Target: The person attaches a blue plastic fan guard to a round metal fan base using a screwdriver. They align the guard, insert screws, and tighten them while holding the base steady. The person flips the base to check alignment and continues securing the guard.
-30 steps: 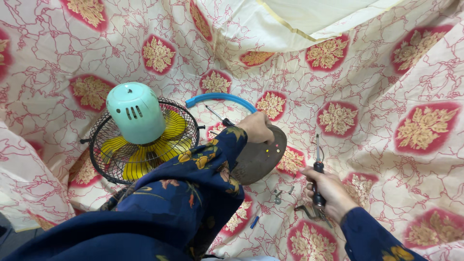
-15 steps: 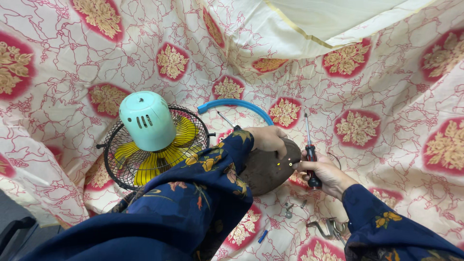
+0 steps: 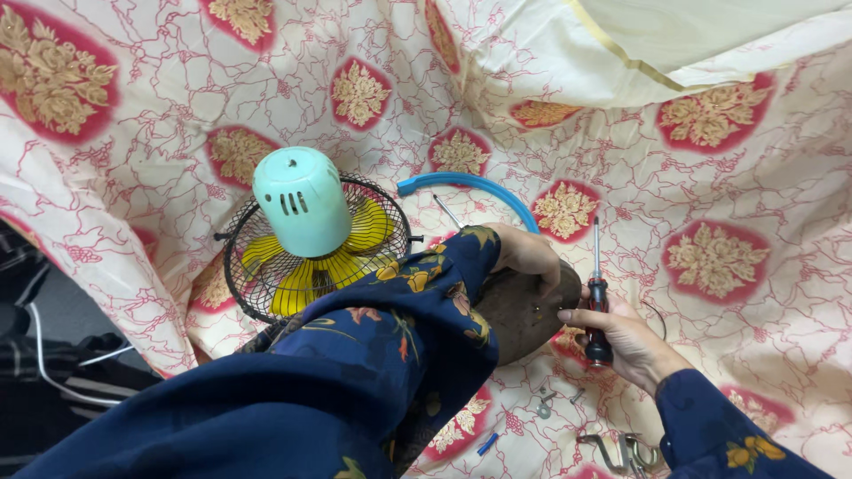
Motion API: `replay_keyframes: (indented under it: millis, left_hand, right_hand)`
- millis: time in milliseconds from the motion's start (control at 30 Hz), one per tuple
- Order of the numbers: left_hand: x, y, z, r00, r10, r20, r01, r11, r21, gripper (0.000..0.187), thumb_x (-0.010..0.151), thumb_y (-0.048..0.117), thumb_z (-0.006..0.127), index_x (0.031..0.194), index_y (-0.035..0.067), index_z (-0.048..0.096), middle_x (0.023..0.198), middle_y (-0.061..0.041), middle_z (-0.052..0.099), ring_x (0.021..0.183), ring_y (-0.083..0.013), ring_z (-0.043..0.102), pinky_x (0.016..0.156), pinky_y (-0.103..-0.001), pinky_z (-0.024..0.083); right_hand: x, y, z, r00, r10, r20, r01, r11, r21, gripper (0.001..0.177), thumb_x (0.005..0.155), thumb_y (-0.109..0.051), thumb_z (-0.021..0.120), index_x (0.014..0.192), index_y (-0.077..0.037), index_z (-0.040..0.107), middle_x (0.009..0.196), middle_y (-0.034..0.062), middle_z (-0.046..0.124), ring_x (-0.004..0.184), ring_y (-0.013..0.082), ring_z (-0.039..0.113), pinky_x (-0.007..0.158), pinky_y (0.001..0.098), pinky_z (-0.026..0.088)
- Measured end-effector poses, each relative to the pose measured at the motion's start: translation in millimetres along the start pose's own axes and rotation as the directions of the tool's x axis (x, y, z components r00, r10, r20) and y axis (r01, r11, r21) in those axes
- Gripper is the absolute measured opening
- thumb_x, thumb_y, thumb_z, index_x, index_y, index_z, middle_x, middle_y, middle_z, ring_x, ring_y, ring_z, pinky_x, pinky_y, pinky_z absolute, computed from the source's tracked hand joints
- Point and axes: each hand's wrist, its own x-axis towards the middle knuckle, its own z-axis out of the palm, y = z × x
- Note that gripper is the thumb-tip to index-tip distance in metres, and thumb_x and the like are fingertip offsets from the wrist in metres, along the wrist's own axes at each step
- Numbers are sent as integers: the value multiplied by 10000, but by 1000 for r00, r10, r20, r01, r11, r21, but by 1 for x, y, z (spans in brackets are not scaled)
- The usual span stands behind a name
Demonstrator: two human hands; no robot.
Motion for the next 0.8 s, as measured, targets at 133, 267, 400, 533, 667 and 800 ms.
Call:
replay_keyframes:
  millis: [133,267,400,533,667,800]
  left_hand:
    - [5,2,3,1000,10,5,-10,1000,-5,429,637,165,748,1044,30,738,1011,-147,751,941,-286,716,796,-395,558]
    - [10,4,5,1000,11,20,-11,1000,0,431,639,168,750,1048,31,735,1011,-147,752,943,-285,718,798,-392,558]
    - [9,0,5,1000,-3,18,3,1000,-12,433,641,171,751,1051,33,732,1011,-148,754,944,-283,720,800,-390,558]
    - [12,-1,4,1000,-10,26,10,1000,-17,435,643,174,752,1054,34,728,1011,-148,755,946,-282,722,801,-387,559]
    - [13,-3,5,1000,-5,24,5,1000,-27,437,645,177,753,1058,35,725,1011,-148,756,947,-280,724,803,-384,559]
    - [14,-2,7,1000,-1,24,2,999,-38,440,647,180,754,1061,36,722,1012,-149,757,949,-279,726,805,-381,559]
  right_hand:
    - [3,6,7,982,-45,-185,45,999,-6,413,761,-97,847,998,-120,509,831,15,578,614,98,534,515,271,435]
    - [2,8,12,950,-72,-303,39,993,-114,376,774,-157,857,971,-72,548,812,64,629,580,124,548,496,279,445]
    - [-2,8,17,923,-83,-375,51,994,-95,400,789,-167,859,963,-83,509,794,112,656,576,155,545,470,293,428]
    - [-3,12,24,931,-79,-356,75,997,-24,364,780,-108,840,941,-65,517,802,102,664,658,151,669,489,275,482]
    - [-6,15,27,928,-49,-368,46,999,-18,354,796,-92,839,949,-39,524,822,111,682,695,177,686,500,272,485]
    - [-5,14,27,931,-43,-362,55,998,24,366,791,-70,824,979,-65,511,846,107,673,729,194,716,502,281,481]
